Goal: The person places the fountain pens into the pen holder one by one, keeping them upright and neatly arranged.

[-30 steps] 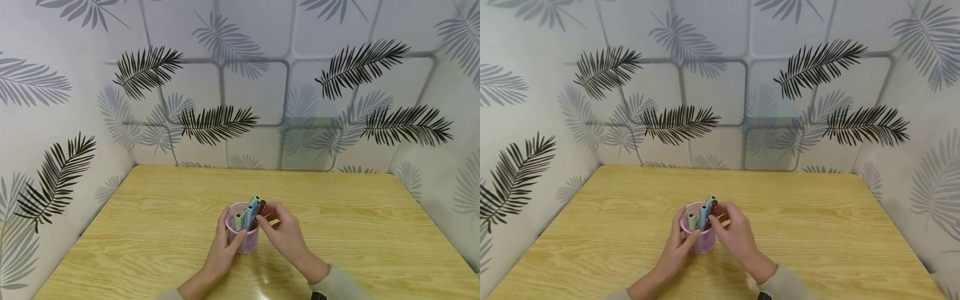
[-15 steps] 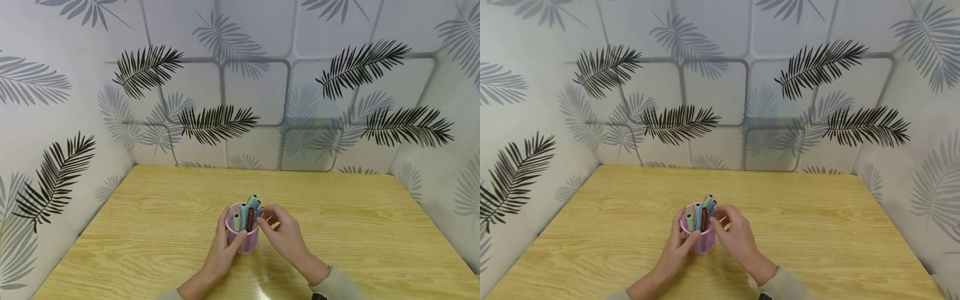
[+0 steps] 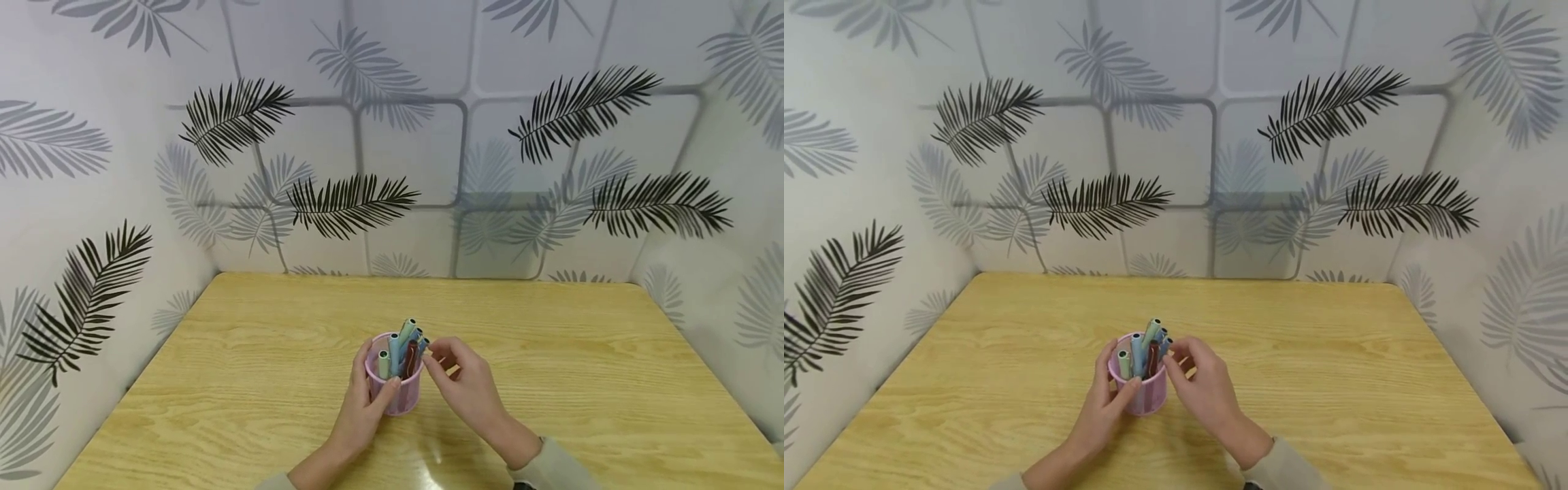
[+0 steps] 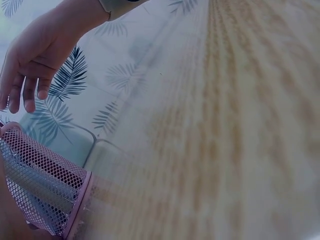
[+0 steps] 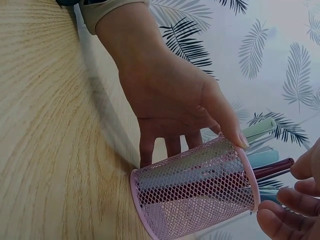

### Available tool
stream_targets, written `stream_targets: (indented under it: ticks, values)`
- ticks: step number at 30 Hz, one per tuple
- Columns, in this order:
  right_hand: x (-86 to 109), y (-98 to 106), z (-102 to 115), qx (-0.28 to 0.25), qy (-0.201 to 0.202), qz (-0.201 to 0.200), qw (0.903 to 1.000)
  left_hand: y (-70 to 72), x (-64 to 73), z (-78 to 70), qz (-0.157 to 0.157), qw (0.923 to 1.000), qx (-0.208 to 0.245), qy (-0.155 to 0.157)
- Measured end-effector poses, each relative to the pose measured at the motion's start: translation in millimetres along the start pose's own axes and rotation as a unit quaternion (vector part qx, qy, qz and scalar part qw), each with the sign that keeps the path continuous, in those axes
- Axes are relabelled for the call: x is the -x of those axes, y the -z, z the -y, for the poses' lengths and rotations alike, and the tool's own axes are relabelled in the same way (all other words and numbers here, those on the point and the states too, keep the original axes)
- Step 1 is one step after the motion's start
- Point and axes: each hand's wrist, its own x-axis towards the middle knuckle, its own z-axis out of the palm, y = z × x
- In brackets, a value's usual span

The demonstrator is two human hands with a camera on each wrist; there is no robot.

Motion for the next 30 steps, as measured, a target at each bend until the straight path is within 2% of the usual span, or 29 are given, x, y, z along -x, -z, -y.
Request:
stream_targets:
  ticks: [1, 8, 9, 16, 20, 27, 30]
  values:
    - [0.5, 0.1, -0.3, -0.001, 0.001, -0.001, 1.0, 0.1, 0.0, 1.2, 0.0, 1.0, -0.002, -0.004]
    - [4.2, -0.7, -3.8, -0.004, 0.004, -0.013, 0.9999, -1.9, -3.3, 41.5, -0.008, 0.9997, -0.017, -0.012]
    - [4.4, -0.9, -4.4, -0.003, 0.005, -0.015, 0.9999, -1.7, -3.4, 42.6, -0.008, 0.9997, -0.018, -0.011]
    - [7.1, 2.7, -6.6, 0.005, 0.01, -0.024, 0.9996, -0.8, -1.9, 42.4, -0.006, 0.9998, -0.017, -0.006]
    - [9.8, 8.7, -8.9, 0.011, 0.005, -0.024, 0.9996, 2.3, -1.2, 37.3, -0.007, 0.9992, -0.04, -0.001]
    - [15.8, 26.5, -16.7, 0.048, -0.014, -0.009, 0.9987, 22.3, -4.5, 21.5, 0.006, 0.9935, -0.113, 0.012]
    - [17.8, 35.2, -21.6, 0.107, -0.022, 0.0, 0.994, 32.9, -5.6, 16.4, 0.011, 0.9832, -0.18, 0.026]
